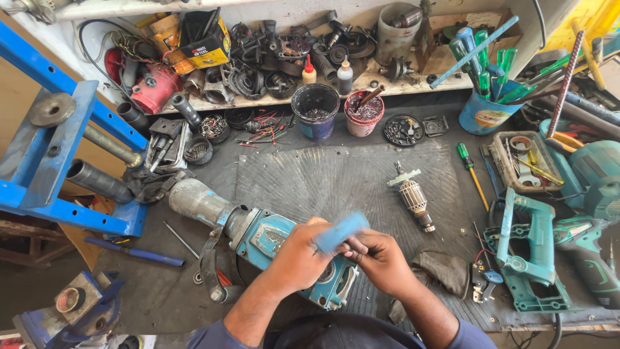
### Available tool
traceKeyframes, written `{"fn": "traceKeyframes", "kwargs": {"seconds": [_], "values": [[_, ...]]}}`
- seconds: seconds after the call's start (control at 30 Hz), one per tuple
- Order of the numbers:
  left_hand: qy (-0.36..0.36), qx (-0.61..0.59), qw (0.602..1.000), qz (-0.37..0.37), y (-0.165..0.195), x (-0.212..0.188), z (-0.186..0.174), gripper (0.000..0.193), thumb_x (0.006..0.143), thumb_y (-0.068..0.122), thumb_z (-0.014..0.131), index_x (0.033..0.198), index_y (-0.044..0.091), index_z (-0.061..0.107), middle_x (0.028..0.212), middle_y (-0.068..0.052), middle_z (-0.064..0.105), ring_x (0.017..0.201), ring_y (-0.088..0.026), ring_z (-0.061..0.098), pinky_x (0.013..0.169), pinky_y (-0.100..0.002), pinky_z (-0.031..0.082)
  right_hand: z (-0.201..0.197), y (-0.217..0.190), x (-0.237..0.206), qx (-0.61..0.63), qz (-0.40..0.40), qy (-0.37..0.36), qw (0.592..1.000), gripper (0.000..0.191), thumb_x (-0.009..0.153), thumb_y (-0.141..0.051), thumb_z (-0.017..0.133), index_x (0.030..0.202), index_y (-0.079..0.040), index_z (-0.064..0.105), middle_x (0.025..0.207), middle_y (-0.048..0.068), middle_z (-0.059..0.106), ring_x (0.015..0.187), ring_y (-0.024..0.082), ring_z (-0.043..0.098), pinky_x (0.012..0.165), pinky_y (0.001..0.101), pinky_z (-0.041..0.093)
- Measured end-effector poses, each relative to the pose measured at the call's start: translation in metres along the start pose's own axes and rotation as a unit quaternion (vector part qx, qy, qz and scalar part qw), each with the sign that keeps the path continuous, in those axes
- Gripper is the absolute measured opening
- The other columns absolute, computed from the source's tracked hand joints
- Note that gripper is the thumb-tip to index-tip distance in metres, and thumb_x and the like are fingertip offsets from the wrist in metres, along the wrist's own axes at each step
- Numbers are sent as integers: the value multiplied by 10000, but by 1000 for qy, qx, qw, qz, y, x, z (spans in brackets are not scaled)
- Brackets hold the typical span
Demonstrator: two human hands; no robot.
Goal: The person places a motor rotor into a motor housing, then uses a blue T-handle hex key to tighten several screws on the housing. The person also uses a hammer to tap the housing. The task ends with the motor partially assembled on the workbench.
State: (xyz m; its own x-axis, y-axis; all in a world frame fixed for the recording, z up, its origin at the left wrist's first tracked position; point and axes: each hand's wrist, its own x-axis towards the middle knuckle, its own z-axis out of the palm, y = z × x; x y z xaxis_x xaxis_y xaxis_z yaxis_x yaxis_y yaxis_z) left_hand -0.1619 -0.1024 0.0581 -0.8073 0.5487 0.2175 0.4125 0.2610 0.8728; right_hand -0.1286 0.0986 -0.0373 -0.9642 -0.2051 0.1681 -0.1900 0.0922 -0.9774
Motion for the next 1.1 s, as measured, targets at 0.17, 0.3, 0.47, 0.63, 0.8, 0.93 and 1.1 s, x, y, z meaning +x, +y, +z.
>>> {"fn": "traceKeyframes", "kwargs": {"seconds": [0.17,0.3,0.47,0.63,0.8,0.93,1.1], "values": [[13,-119,990,-74,-6,2,8,77,850,168,800,888,104,783,832,2,792,809,-137,746,769,-312,580,6,1,2,80,-12,42,996,214,809,-22,847,943,1,682,961,46,639,917,117,618,815,295,538],[39,-86,995,-7,-7,3,6,168,825,180,834,921,77,741,893,-43,712,864,-164,680,783,-305,536,6,-2,1,-26,16,48,998,120,847,-30,849,928,6,768,899,78,707,834,161,660,738,316,546],[-32,-86,993,71,-8,0,-3,150,970,155,709,1104,86,709,986,-47,661,949,-181,648,864,-311,509,1,-9,2,39,-28,11,999,156,903,6,699,1055,11,735,1081,71,736,993,161,688,860,308,566],[-16,-38,999,21,-5,0,-6,114,925,184,742,1008,111,772,875,-33,644,840,-188,650,761,-342,528,1,-9,0,1,-65,-6,998,131,880,6,748,1007,25,722,1131,87,695,1085,178,652,932,328,528],[35,5,999,-27,0,5,-3,326,770,301,873,904,65,694,834,-48,639,800,-200,659,724,-353,512,3,-4,1,55,17,41,998,195,798,-38,821,946,7,703,993,81,675,961,158,667,880,327,549],[6,-66,996,52,0,5,-9,390,830,325,796,1111,76,690,1023,-62,675,909,-225,635,829,-345,515,2,-6,3,14,-60,16,998,110,885,-49,766,973,3,724,1072,71,728,1036,168,700,924,318,556],[-86,-59,994,16,-5,5,-21,231,967,305,702,1076,113,767,988,-42,706,960,-186,683,860,-325,522,2,-11,3,51,-10,-15,999,141,942,-86,685,1046,-9,738,1108,44,719,1038,161,683,896,310,557]]}}
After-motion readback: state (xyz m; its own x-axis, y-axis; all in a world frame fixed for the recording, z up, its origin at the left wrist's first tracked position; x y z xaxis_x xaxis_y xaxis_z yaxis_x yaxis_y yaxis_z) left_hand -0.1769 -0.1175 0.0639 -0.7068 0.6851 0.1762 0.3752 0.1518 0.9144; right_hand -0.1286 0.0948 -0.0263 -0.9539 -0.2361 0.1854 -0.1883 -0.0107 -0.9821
